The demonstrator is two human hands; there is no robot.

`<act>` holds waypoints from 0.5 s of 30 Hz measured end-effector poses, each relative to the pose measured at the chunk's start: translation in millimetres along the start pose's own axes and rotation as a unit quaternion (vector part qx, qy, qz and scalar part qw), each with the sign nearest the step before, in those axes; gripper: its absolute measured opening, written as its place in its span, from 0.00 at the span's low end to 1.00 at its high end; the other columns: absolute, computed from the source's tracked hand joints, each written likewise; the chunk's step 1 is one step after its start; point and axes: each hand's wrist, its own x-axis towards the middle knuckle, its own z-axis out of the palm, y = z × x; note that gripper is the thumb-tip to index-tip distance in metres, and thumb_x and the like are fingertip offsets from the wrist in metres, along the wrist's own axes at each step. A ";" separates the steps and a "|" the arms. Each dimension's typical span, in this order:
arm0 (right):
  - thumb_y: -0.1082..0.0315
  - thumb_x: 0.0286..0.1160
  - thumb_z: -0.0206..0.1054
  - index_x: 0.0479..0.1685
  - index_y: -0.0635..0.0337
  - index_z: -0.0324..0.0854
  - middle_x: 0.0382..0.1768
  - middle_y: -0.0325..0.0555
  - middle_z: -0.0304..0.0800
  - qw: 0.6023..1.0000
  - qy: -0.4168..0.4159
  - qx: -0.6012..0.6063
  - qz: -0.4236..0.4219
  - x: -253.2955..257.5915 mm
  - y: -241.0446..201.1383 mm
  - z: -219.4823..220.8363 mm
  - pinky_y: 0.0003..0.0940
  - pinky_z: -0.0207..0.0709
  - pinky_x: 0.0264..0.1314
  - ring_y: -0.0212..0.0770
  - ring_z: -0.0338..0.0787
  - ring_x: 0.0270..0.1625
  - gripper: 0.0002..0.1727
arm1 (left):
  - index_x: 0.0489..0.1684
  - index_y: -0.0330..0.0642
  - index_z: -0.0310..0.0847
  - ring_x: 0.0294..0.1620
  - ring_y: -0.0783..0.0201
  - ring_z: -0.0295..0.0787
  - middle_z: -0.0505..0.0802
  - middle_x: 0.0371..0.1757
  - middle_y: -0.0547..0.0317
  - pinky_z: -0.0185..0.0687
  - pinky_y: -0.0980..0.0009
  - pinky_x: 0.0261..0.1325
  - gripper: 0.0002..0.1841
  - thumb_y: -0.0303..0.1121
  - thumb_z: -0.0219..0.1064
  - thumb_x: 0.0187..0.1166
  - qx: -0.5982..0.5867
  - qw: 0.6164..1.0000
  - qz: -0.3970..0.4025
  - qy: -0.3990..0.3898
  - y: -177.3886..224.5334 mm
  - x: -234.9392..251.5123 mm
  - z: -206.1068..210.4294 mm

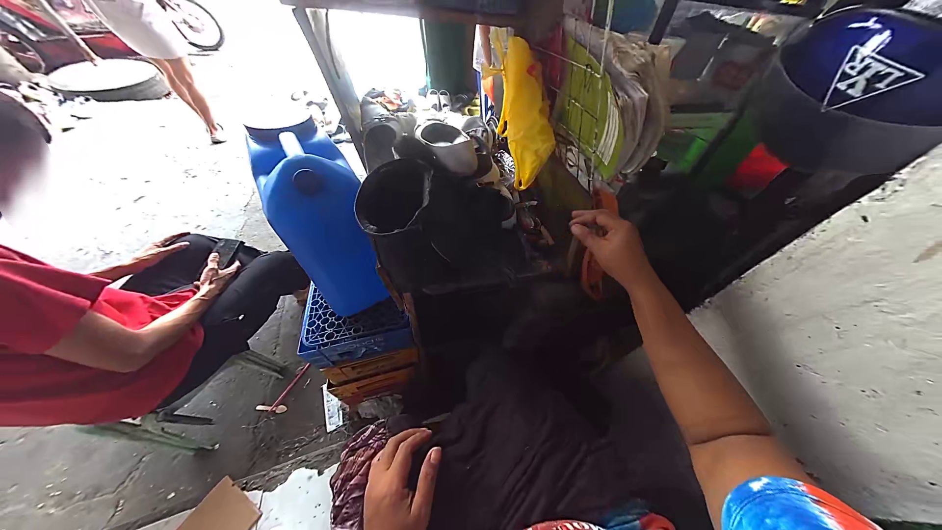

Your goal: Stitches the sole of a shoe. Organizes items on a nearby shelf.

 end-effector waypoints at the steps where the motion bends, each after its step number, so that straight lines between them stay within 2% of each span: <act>1: 0.69 0.84 0.66 0.59 0.69 0.86 0.62 0.60 0.90 1.000 0.024 0.004 0.014 -2.4 1.8 -8.9 0.46 0.84 0.65 0.49 0.91 0.60 0.14 | 0.44 0.35 0.92 0.55 0.49 0.92 0.95 0.51 0.43 0.81 0.53 0.63 0.25 0.49 0.57 0.84 0.009 1.000 0.001 -0.003 0.7 -1.7 -0.2; 2: 0.68 0.85 0.65 0.63 0.68 0.83 0.63 0.60 0.88 0.998 0.052 0.005 0.028 -2.8 1.4 -18.0 0.47 0.84 0.64 0.49 0.91 0.60 0.16 | 0.45 0.36 0.93 0.55 0.49 0.92 0.95 0.51 0.44 0.81 0.52 0.63 0.25 0.50 0.57 0.84 0.018 1.000 0.002 -0.004 0.8 -3.0 0.2; 4: 0.66 0.82 0.67 0.72 0.69 0.78 0.69 0.64 0.83 0.990 0.134 0.007 0.037 4.6 -2.9 -34.3 0.47 0.82 0.68 0.52 0.87 0.67 0.23 | 0.45 0.36 0.93 0.55 0.48 0.92 0.95 0.51 0.45 0.82 0.50 0.63 0.25 0.50 0.57 0.83 0.030 1.000 0.004 -0.004 -0.8 -2.8 1.6; 7: 0.61 0.78 0.72 0.81 0.70 0.66 0.76 0.69 0.74 0.973 0.231 -0.020 -0.005 31.3 -12.7 -55.4 0.43 0.80 0.70 0.54 0.80 0.75 0.36 | 0.44 0.38 0.93 0.54 0.47 0.93 0.95 0.51 0.46 0.82 0.48 0.60 0.25 0.51 0.57 0.81 0.049 0.999 0.003 0.003 -1.1 -0.1 5.5; 8: 0.59 0.75 0.73 0.84 0.72 0.62 0.78 0.72 0.71 0.968 0.247 -0.037 -0.024 42.9 -14.7 -61.0 0.45 0.76 0.74 0.58 0.76 0.78 0.41 | 0.44 0.38 0.94 0.54 0.46 0.93 0.96 0.51 0.45 0.82 0.47 0.60 0.25 0.51 0.57 0.81 0.053 0.999 0.002 0.002 -0.2 0.1 6.5; 10: 0.56 0.70 0.76 0.88 0.74 0.54 0.80 0.76 0.67 0.964 0.255 -0.070 -0.038 66.8 -17.3 -67.0 0.53 0.66 0.84 0.67 0.70 0.82 0.50 | 0.45 0.37 0.94 0.54 0.44 0.93 0.95 0.52 0.45 0.82 0.45 0.61 0.25 0.50 0.57 0.81 0.057 0.998 0.000 -0.005 0.5 -0.8 7.3; 12: 0.55 0.67 0.79 0.91 0.73 0.50 0.80 0.78 0.66 0.966 0.243 -0.085 -0.013 88.7 -17.3 -64.8 0.59 0.60 0.86 0.71 0.68 0.83 0.56 | 0.45 0.37 0.93 0.54 0.43 0.93 0.95 0.52 0.44 0.82 0.45 0.61 0.25 0.50 0.58 0.80 0.060 0.998 0.000 -0.006 0.5 -1.4 6.8; 15: 0.55 0.69 0.79 0.91 0.70 0.51 0.82 0.72 0.67 0.969 0.231 -0.077 0.033 110.9 -13.7 -54.8 0.54 0.60 0.88 0.65 0.68 0.85 0.54 | 0.44 0.37 0.94 0.54 0.44 0.93 0.96 0.51 0.45 0.82 0.45 0.61 0.25 0.50 0.57 0.80 0.070 0.998 0.000 -0.003 0.7 -2.2 5.0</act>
